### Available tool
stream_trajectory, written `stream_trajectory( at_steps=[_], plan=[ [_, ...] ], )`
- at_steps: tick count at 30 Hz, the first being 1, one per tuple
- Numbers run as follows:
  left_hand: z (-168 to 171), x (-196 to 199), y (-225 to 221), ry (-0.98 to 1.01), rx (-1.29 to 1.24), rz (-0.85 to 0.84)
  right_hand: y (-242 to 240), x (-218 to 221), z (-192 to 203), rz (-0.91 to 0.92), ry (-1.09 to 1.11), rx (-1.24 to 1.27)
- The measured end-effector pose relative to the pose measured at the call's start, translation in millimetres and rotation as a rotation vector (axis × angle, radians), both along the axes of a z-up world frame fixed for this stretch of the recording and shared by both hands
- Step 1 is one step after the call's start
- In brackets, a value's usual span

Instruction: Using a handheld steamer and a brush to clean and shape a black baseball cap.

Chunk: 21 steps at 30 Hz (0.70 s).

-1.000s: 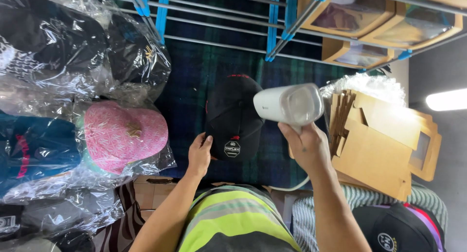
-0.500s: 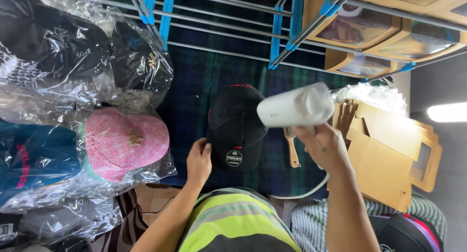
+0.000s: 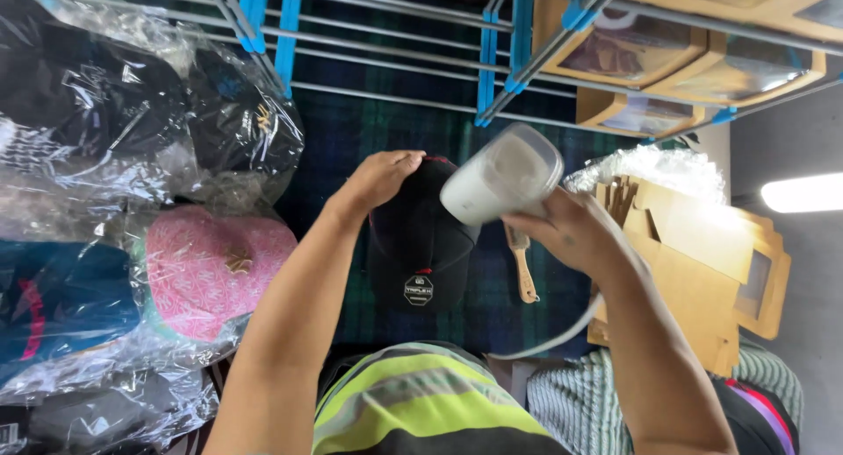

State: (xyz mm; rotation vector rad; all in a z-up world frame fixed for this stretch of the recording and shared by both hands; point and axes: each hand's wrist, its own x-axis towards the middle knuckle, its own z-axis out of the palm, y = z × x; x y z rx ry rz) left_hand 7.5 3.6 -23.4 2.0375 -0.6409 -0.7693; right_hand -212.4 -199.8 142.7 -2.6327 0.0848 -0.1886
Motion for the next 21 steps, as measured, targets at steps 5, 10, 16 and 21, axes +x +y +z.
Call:
stream_trajectory(
  at_steps=[5,10,16,21],
  plan=[
    [-14,3,-8,0.14,0.007,0.069,-5,-7,-3,-0.02,0.137,-0.153],
    [28,-6,1,-0.098,-0.025,-0.112,5,34,-8,-0.053,0.2,-0.066],
    [-3,3,-14,0.288,-0.014,0.152,-10,19,4,-0.03,0.28,-0.035],
    [9,0,-7,0.324,0.044,0.169,-22,17,-14,-0.002,0.264,-0.019]
  ],
)
